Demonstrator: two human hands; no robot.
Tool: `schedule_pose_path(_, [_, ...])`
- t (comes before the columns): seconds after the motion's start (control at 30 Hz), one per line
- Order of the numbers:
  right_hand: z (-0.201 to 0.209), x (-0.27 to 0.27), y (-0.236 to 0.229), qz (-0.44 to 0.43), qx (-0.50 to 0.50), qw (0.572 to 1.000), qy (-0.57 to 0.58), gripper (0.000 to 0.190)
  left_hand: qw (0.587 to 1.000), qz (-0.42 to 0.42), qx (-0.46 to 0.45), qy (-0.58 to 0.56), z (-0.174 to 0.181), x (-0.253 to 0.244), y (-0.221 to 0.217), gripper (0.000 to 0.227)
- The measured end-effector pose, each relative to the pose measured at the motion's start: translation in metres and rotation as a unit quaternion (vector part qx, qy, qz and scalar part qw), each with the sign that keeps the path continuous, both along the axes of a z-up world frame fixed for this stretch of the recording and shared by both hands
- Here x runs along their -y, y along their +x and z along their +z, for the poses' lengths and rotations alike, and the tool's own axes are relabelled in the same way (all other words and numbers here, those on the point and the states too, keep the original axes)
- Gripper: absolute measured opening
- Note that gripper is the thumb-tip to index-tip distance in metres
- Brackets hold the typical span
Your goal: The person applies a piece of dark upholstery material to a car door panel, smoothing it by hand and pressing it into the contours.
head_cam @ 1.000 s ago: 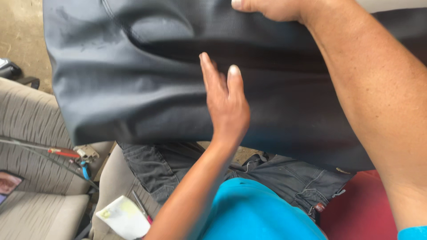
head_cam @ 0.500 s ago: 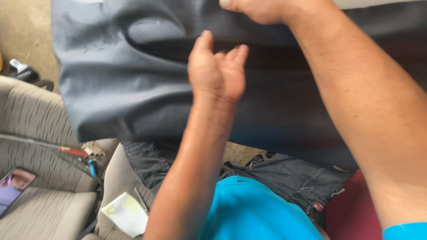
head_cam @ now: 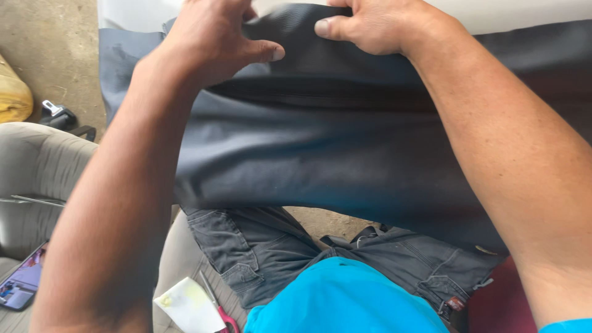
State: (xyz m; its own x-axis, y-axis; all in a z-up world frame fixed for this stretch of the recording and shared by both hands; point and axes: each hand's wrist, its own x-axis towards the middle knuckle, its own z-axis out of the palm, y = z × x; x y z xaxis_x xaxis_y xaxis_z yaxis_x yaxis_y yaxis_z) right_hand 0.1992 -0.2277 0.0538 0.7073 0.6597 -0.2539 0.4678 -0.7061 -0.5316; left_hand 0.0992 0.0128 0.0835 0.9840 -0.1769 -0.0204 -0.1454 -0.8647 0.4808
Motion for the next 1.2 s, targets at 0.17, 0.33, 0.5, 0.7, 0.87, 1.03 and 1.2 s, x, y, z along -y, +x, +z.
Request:
schedule_pose_path(0.17, [0.001,0.002,0.0,-0.044,-0.062,0.997,-0.018,0.044,0.986,0.027,-0.149,0.065,0.006,-0.009,0.021,0.069])
schedule_pose_path(0.33, [0.014,-0.002,-0.004,-0.033,-0.096,0.994,0.036,0.04,0.981,0.002,-0.19,0.049,0.013,-0.015,0.02,0.046])
schedule_pose_path(0.5, [0.032,0.002,-0.005,0.015,-0.09,0.996,0.004,0.037,0.993,-0.05,-0.106,-0.036,-0.003,-0.03,0.016,0.037])
schedule_pose_path(0.7, [0.017,0.006,-0.006,0.105,0.117,0.985,0.077,0.029,0.995,-0.071,0.021,-0.06,-0.028,-0.033,0.025,0.041])
schedule_pose_path(0.87, [0.001,0.01,-0.004,0.088,0.103,0.984,0.117,0.023,0.998,-0.042,-0.022,-0.031,-0.028,-0.035,0.028,0.039])
schedule_pose_path(1.03, [-0.003,0.011,-0.008,0.077,0.13,0.983,0.107,0.02,0.999,-0.025,-0.026,-0.03,-0.029,-0.036,0.027,0.037])
schedule_pose_path(1.2, [-0.005,0.007,-0.007,0.068,0.132,0.984,0.093,0.018,0.998,-0.055,0.017,0.01,-0.034,-0.035,0.029,0.036])
